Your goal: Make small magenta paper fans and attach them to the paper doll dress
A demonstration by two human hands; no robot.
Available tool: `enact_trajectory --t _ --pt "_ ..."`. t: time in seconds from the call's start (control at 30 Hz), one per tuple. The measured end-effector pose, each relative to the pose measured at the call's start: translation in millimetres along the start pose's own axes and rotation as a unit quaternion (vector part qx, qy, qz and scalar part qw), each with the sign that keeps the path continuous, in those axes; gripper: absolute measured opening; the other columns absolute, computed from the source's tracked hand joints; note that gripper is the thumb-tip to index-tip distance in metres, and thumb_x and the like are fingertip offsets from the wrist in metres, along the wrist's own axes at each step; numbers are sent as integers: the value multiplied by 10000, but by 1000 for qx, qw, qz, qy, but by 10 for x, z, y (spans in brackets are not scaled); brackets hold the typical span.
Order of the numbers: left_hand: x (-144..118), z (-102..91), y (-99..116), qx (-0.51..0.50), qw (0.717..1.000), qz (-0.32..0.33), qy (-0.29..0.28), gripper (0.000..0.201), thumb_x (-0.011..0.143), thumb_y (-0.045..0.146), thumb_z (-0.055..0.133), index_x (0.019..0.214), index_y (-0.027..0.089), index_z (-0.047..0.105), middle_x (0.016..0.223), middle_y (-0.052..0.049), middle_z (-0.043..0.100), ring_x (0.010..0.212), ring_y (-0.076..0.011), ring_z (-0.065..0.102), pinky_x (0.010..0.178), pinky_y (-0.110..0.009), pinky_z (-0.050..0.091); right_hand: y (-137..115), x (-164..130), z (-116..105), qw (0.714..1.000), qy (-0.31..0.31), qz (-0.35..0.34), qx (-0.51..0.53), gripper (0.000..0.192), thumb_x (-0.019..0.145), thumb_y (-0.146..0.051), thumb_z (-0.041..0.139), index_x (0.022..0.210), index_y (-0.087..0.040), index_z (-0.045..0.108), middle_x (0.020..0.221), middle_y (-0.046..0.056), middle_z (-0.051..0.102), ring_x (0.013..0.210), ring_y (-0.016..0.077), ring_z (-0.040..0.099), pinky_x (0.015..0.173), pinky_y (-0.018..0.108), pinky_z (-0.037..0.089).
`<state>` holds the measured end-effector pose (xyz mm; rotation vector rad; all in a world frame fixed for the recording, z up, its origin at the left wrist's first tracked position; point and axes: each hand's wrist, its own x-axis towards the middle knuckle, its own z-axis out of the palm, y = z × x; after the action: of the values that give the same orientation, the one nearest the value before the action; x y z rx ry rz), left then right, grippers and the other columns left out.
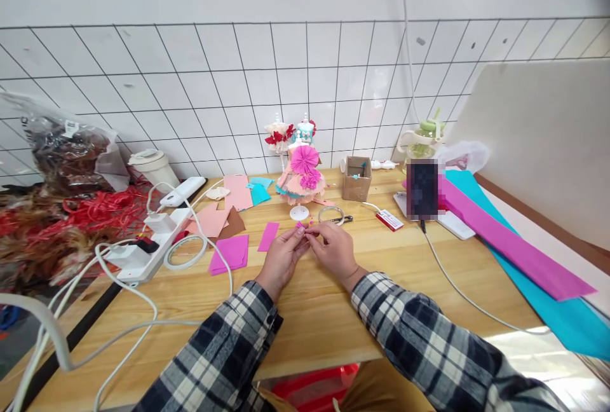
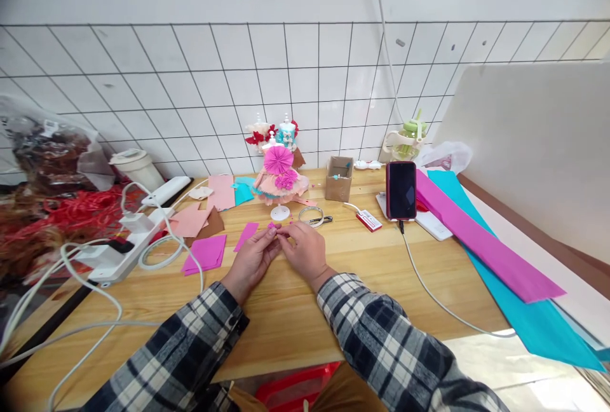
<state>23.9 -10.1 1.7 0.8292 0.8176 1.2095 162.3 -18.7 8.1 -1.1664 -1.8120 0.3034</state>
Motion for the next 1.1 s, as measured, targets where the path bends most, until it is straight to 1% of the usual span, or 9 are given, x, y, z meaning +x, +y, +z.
enact_trajectory --t 0.07,0.13,0.27,0.33,0.43,0.63,0.8,0.9,1.1 --pt "13 -36 23 15 1000 9 15 313 696 367 737 930 163 693 1010 -74 699 959 -187 634 888 -333 486 8 9 -19 1000 -4 -5 14 195 865 -342 529 917 -211 663 850 57 639 758 176 546 716 296 413" --pt "26 -69 58 92 995 22 14 317 677 374 743 897 149 702 962 -82 713 923 -201 645 877 -348 489 37 26 -43 999 -7 7 36 194 849 -342 551 938 -198 645 834 48 620 697 156 528 670 282 414" --pt "32 -90 113 304 951 57 5 217 633 318 742 777 158 713 847 -74 736 829 -229 666 827 -370 508 139 60 -56 994 -76 21 72 345 786 -383 643 1084 -211 622 878 36 618 683 140 512 640 267 411" --pt "18 -78 122 357 931 73 -5 164 659 295 700 769 174 712 852 -69 738 813 -228 671 792 -357 519 184 69 -35 992 -97 25 72 340 756 -373 681 1056 -218 646 875 33 633 723 147 522 654 267 408" --pt "-9 -59 123 407 908 92 -23 161 710 301 641 798 186 712 834 -60 737 771 -213 672 733 -322 524 219 73 -3 992 -99 42 66 233 744 -320 699 951 -214 682 845 26 653 688 137 518 641 263 402" --pt "-10 -90 125 464 878 104 -49 197 756 343 623 850 200 721 844 -51 735 756 -212 664 733 -314 507 284 74 -1 991 -102 59 64 109 794 -290 636 829 -213 705 749 20 663 656 135 537 623 260 404" --pt "1 -123 139 482 862 135 -81 258 808 371 581 974 231 720 1008 -50 720 933 -227 647 874 -342 470 360 78 12 986 -76 103 103 152 788 -325 619 790 -194 695 723 22 650 627 132 525 588 254 401" --pt "3 -128 151 486 858 152 -70 311 812 393 584 1055 232 695 1082 -55 698 1003 -233 626 926 -354 447 353 75 19 980 -58 137 135 178 763 -353 634 776 -183 687 701 22 641 583 125 498 557 252 395" --pt "29 -146 150 501 846 179 -28 211 797 363 610 874 204 724 914 -54 730 872 -220 655 853 -336 483 299 58 43 973 -52 145 174 194 737 -374 653 725 -183 683 660 22 625 554 121 465 516 244 361"
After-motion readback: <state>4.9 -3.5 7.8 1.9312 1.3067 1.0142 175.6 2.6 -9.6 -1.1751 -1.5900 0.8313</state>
